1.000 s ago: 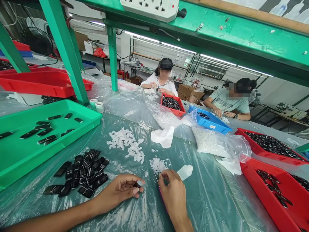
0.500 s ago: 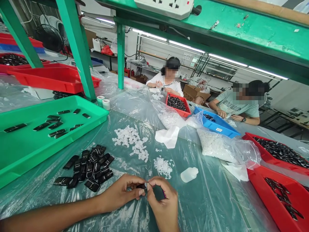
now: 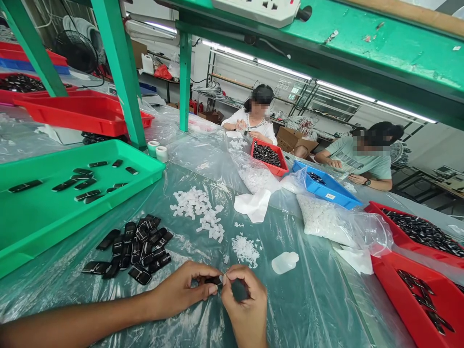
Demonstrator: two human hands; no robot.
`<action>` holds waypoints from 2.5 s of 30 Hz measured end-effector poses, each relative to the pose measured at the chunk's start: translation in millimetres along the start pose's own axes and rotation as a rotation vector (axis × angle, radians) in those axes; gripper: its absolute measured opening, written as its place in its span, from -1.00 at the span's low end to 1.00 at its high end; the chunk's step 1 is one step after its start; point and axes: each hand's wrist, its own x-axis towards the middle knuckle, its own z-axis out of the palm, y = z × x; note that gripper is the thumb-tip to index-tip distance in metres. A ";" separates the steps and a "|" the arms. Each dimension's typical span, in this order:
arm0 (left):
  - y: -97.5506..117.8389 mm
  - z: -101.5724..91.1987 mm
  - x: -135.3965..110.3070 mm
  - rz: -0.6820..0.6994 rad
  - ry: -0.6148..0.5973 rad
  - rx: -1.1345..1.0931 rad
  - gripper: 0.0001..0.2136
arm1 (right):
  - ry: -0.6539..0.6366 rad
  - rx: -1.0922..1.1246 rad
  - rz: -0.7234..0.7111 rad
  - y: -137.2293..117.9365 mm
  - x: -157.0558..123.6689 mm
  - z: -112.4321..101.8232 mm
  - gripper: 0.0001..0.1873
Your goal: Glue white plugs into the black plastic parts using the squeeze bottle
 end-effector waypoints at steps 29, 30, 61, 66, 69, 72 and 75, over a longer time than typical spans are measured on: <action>-1.2 -1.6 -2.3 -0.013 0.007 -0.096 -0.72 | -0.007 -0.366 -0.396 -5.4 -3.1 -6.4 -0.70; -1.9 -1.7 -2.3 -0.017 0.007 -0.098 -0.71 | -0.009 -0.365 -0.405 -5.5 -3.9 -6.2 -0.67; 4.1 -8.4 -4.1 0.197 -0.079 0.261 -0.79 | -0.192 0.971 0.956 1.4 2.8 -6.7 -0.80; 5.1 -5.9 -4.2 0.142 -0.061 0.172 -0.74 | -0.124 0.939 0.941 4.2 3.0 -1.6 -0.79; 6.6 -5.9 -4.0 0.101 -0.053 0.101 -0.73 | -0.091 0.829 0.844 3.1 2.5 0.2 -0.79; 6.7 -6.4 -3.9 0.079 -0.030 0.059 -0.74 | -0.096 0.684 0.728 1.8 1.6 -0.6 -0.75; 5.3 -6.2 -3.6 0.074 -0.004 0.036 -0.77 | -0.102 0.584 0.668 1.9 1.6 -1.8 -0.72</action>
